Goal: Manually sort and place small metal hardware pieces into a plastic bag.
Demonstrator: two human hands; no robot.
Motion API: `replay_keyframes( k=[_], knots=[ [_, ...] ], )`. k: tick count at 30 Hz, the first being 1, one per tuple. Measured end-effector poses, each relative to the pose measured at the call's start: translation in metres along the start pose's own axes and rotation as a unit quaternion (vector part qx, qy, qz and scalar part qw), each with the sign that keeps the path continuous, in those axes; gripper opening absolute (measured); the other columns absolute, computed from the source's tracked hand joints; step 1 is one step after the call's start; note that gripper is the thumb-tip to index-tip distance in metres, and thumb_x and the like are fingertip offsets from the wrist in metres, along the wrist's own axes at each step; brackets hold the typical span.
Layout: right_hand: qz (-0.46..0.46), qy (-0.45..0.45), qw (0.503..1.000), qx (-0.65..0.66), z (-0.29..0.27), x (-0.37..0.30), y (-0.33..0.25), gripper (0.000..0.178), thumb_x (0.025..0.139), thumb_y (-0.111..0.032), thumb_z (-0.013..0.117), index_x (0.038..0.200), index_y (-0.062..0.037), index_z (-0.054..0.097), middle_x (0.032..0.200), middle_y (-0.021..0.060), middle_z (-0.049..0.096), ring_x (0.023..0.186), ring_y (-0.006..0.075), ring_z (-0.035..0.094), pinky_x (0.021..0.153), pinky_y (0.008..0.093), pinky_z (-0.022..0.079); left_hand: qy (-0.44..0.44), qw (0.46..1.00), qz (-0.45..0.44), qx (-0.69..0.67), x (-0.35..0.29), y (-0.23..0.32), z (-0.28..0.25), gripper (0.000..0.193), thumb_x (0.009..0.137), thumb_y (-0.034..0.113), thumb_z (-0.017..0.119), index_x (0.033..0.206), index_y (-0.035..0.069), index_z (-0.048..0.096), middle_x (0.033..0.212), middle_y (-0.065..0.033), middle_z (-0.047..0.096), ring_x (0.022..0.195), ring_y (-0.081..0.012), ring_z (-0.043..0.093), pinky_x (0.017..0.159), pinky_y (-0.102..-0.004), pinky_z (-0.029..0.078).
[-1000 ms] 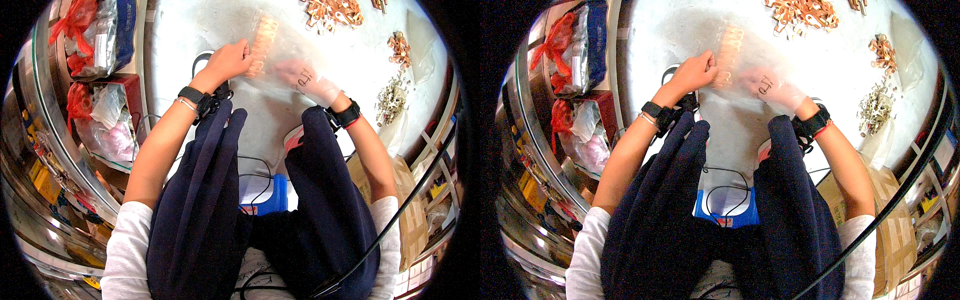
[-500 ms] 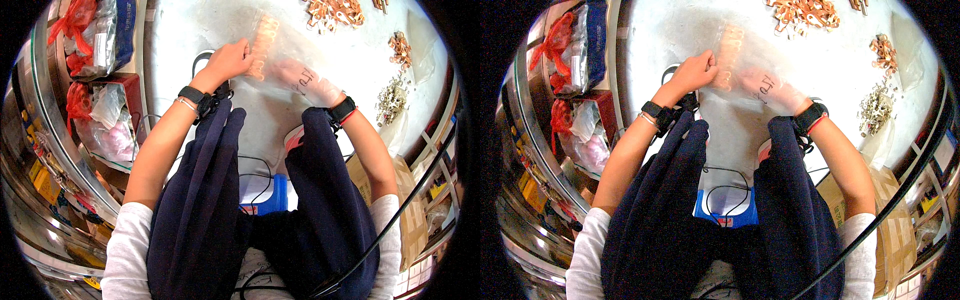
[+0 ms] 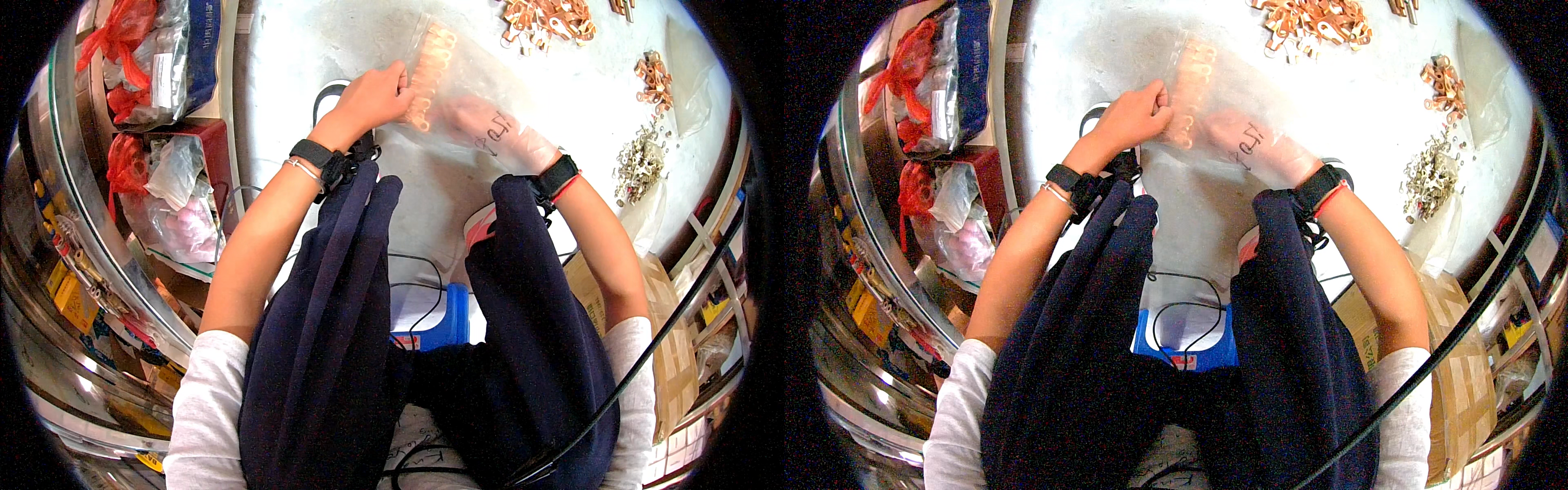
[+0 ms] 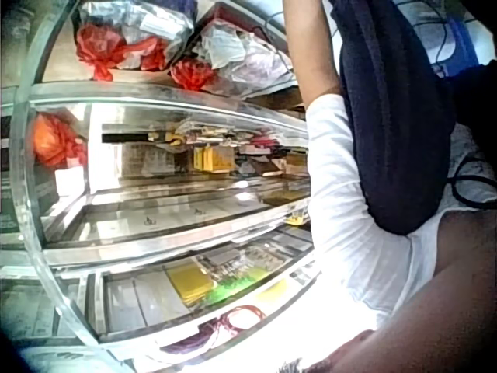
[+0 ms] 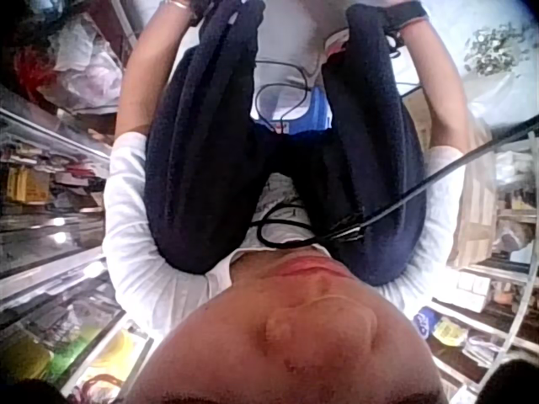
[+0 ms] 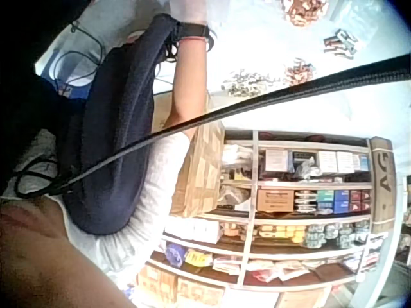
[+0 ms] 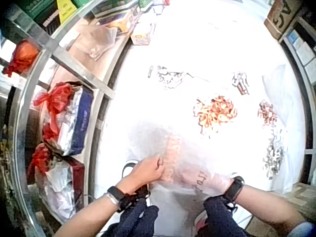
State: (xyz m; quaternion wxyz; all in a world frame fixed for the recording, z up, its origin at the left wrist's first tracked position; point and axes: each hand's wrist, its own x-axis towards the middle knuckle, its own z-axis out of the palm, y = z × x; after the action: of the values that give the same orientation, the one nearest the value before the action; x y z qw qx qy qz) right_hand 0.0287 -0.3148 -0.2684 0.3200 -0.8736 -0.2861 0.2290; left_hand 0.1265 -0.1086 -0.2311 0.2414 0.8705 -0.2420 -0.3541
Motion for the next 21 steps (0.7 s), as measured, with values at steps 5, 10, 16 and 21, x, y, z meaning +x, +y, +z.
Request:
replay_keyframes(
  k=[5, 10, 16, 21],
  knots=[
    [-0.015, 0.018, 0.999, 0.023, 0.028, -0.006, 0.020, 0.026, 0.082, -0.005, 0.055, 0.107, 0.0001, 0.060, 0.090, 0.0187, 0.061, 0.089, 0.0374, 0.059, 0.078, 0.0441, 0.047, -0.011, 1.000, -0.002, -0.015, 0.001, -0.001, -0.001, 0.023, 0.082, 0.024, 0.055, 0.090, 0.003, 0.052, 0.073, -0.0222, 0.062, 0.070, -0.0430, 0.060, 0.065, -0.0475, 0.047],
    [-0.100, 0.230, 0.960, -0.124, 0.094, -0.001, 0.053, 0.022, 0.085, -0.010, 0.050, 0.100, 0.0013, 0.060, 0.089, 0.0197, 0.061, 0.087, 0.0379, 0.058, 0.078, 0.0451, 0.047, -0.008, 1.000, 0.006, -0.022, 0.002, -0.002, 0.000, 0.022, 0.082, 0.022, 0.055, 0.090, 0.002, 0.052, 0.071, -0.0227, 0.061, 0.069, -0.0423, 0.060, 0.063, -0.0470, 0.046],
    [-0.113, 0.133, 0.981, -0.090, 0.073, -0.005, 0.050, 0.021, 0.086, -0.011, 0.050, 0.099, 0.0000, 0.062, 0.090, 0.0191, 0.061, 0.086, 0.0366, 0.059, 0.077, 0.0440, 0.048, -0.014, 1.000, 0.008, -0.022, 0.002, -0.003, 0.001, 0.021, 0.083, 0.021, 0.055, 0.092, 0.002, 0.052, 0.072, -0.0219, 0.061, 0.068, -0.0416, 0.060, 0.064, -0.0461, 0.047],
    [-0.022, 0.049, 0.999, 0.000, 0.037, 0.000, 0.023, 0.020, 0.086, -0.011, 0.052, 0.099, -0.0020, 0.064, 0.092, 0.0181, 0.063, 0.085, 0.0349, 0.060, 0.076, 0.0427, 0.049, -0.028, 0.998, 0.030, -0.038, 0.004, -0.009, -0.001, 0.018, 0.085, 0.018, 0.049, 0.094, 0.003, 0.051, 0.073, -0.0220, 0.061, 0.066, -0.0397, 0.060, 0.062, -0.0442, 0.046]
  ],
)
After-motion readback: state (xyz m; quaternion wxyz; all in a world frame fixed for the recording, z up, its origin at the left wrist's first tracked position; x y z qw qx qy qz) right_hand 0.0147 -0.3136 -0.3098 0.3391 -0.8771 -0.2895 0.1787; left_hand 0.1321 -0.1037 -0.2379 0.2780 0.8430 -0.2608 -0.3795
